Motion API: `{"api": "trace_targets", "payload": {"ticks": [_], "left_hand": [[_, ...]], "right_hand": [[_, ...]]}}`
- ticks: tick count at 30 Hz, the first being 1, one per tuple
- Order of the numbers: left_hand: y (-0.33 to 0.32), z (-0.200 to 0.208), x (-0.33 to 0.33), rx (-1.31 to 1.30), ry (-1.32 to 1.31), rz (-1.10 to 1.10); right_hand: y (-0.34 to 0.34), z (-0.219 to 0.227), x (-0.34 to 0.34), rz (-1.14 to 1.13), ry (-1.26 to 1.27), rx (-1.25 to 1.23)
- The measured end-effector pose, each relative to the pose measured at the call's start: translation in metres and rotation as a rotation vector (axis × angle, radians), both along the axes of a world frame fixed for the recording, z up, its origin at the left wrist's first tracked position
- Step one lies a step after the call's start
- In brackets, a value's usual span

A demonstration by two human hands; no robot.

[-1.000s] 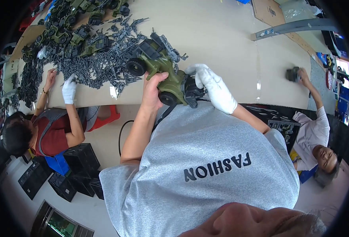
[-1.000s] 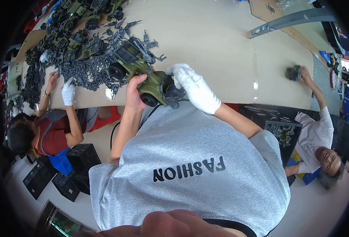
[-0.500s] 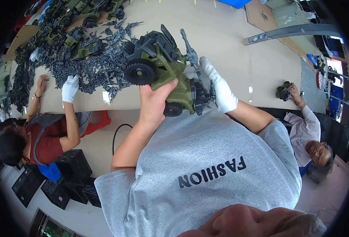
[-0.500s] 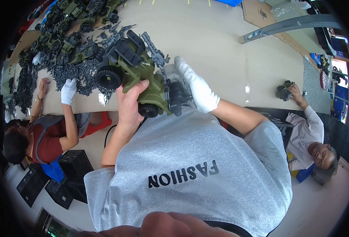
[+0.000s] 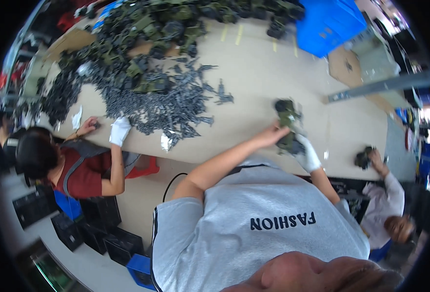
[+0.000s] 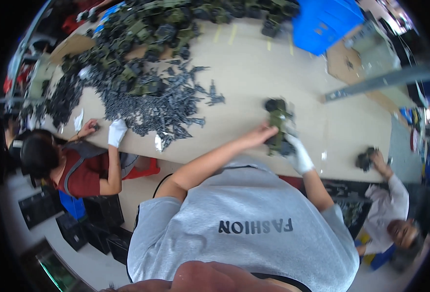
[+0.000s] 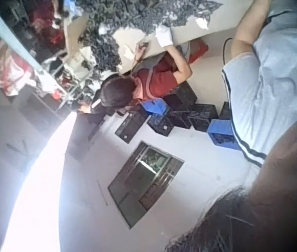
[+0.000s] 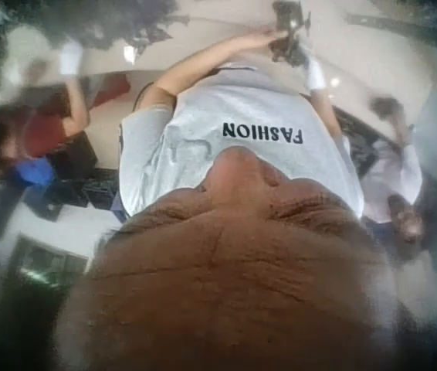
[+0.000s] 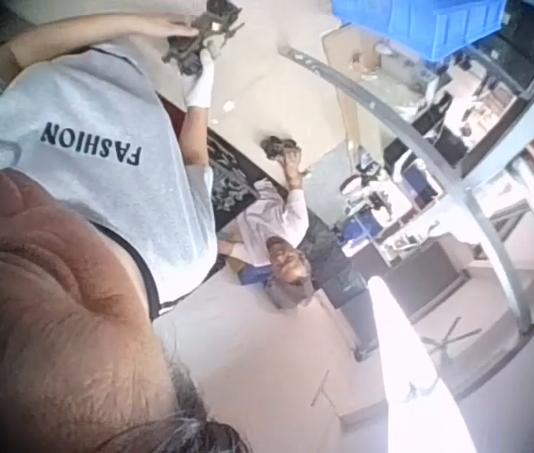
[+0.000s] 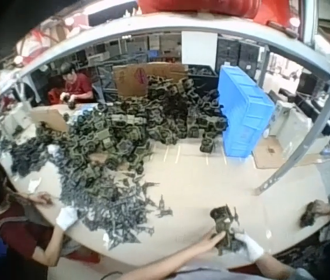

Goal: The person assembles small olive green toy tanks from tank parts by hand at a workstation, then inspects the completed models.

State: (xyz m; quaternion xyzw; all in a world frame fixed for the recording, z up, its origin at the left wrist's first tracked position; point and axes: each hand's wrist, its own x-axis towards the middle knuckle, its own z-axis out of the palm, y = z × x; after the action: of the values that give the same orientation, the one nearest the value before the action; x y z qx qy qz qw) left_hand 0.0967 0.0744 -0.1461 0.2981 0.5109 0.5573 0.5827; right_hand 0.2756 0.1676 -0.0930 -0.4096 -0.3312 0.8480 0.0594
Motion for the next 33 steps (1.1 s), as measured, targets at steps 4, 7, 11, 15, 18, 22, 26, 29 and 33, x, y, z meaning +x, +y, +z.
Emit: {"api": "trace_targets", "payload": {"ticks": [4,7,11,15,18,22,26,29,33], "left_hand": [[-0.038,0.034,-0.062,0.038,0.489,0.157],[-0.109,-0.006,-0.184,-0.042,0.275,0.896],[-0.199,-0.045,-0.348,-0.125,-0.262,1.653],[-0.197,-0.066,-0.434,-0.335,-0.567,1.529],[-0.217,-0.092,-0.46,-0.243,-0.653,1.45],[-0.175,-0.087,-0.457,-0.496,-0.599,1.402],[-0.181,-0.099,-0.448,-0.46,-0.631,1.393],[-0.166,-0.083,-0.425,-0.338,-0.577,1.584],[-0.179,-0.062,-0.365,0.042,-0.511,1.544]], "right_hand": [[0.067,-0.043,0.088,-0.439,-0.228,0.177],[0.114,-0.053,0.111,-0.657,-0.316,0.236],[0.132,-0.085,0.014,-0.783,-0.443,1.239],[0.05,-0.084,-0.237,0.138,-0.412,1.077],[0.021,-0.074,-0.389,0.61,-0.101,1.789],[0.031,-0.088,-0.459,0.892,-0.183,2.092],[0.035,-0.081,-0.446,0.935,-0.15,2.064],[0.057,-0.081,-0.403,0.738,-0.065,1.919],[0.042,-0.041,-0.331,0.361,-0.079,0.952]]}}
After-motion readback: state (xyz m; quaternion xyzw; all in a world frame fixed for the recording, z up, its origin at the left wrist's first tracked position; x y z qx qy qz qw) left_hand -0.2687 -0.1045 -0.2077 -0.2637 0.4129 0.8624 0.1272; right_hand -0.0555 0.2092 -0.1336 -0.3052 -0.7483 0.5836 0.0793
